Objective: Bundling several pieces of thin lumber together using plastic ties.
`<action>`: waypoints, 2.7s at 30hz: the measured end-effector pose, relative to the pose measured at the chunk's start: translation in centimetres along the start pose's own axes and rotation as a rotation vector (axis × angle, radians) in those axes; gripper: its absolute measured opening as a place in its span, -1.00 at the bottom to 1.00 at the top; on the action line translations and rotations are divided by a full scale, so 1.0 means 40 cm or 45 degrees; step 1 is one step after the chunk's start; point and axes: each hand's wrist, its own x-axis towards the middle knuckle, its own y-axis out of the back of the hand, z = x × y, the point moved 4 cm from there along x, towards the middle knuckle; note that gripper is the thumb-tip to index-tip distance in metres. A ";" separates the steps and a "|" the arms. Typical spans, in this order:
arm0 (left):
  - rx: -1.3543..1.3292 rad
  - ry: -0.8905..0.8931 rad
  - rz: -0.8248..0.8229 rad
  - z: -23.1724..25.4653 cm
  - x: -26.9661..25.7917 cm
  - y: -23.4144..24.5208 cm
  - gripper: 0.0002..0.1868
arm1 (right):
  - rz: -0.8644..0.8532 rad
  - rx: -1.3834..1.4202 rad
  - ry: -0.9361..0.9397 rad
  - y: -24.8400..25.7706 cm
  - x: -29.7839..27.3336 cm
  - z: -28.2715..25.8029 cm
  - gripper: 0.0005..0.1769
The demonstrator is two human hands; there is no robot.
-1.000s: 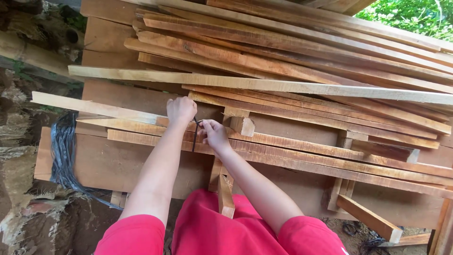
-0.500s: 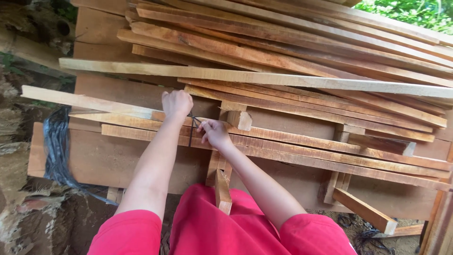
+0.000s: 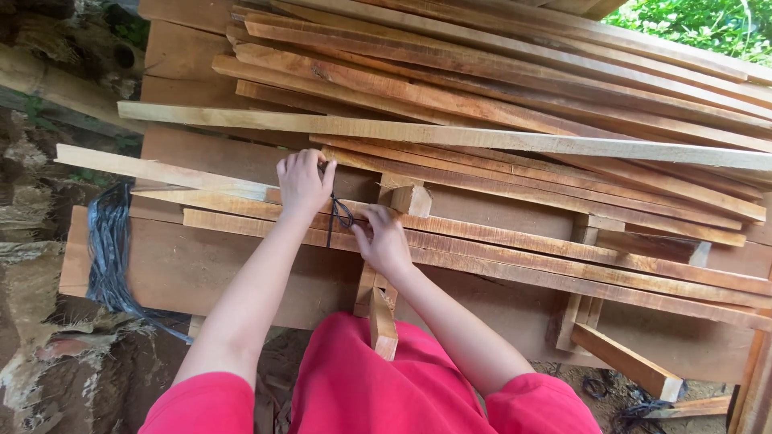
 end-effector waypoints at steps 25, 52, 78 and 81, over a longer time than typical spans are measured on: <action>0.209 -0.235 -0.420 0.124 -0.301 0.063 0.39 | -0.234 -0.936 0.388 -0.039 -0.088 0.107 0.18; -0.302 -0.134 -0.573 0.036 -0.313 0.167 -0.11 | -0.187 -0.741 0.506 0.014 -0.041 0.003 -0.13; -0.611 1.063 -0.053 -1.073 -0.734 0.381 -0.70 | -0.744 0.124 -0.249 -1.250 0.043 -0.550 -0.68; -0.651 1.036 -0.035 -1.088 -0.745 0.349 -0.68 | -0.643 0.406 -0.525 -1.335 0.034 -0.506 -0.67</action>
